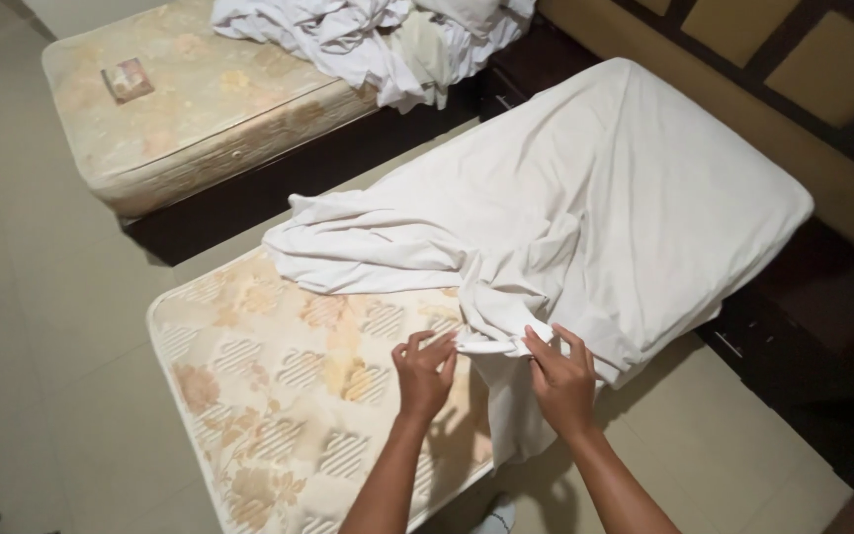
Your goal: The person spreads a white fitted sheet over a mattress, smoothing the fabric and tucking the edges under the mattress by hand. The person moves around the bed to adjust the sheet on all sides.
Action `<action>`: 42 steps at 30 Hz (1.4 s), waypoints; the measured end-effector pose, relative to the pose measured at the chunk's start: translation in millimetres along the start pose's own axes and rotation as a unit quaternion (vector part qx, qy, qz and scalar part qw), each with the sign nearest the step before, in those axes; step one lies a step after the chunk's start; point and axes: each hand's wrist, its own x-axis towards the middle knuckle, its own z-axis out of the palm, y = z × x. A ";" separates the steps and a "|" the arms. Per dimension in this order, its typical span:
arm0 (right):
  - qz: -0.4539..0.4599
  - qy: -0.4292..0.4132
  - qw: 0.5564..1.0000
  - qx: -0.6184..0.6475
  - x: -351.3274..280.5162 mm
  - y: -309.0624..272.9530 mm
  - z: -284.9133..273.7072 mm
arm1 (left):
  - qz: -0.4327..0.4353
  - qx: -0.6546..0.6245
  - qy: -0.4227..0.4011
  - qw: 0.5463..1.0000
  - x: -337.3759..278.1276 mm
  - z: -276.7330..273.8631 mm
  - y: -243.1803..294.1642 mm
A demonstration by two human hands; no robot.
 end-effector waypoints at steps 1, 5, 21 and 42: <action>-0.004 -0.004 1.000 0.006 2.4 -4.8 5.9 | -0.005 0.005 0.004 1.000 -2.3 -10.1 -5.7; -0.031 -0.035 0.998 0.036 13.3 -32.8 37.0 | -0.038 0.076 0.048 0.995 -9.7 -58.1 -26.2; -0.153 -0.142 0.959 0.192 18.0 -222.1 159.5 | -0.063 0.212 0.166 0.961 -35.2 -218.3 -63.9; -0.068 -0.270 0.959 0.045 2.5 -113.3 149.7 | -0.152 0.158 -0.054 0.974 -65.7 -172.9 -103.3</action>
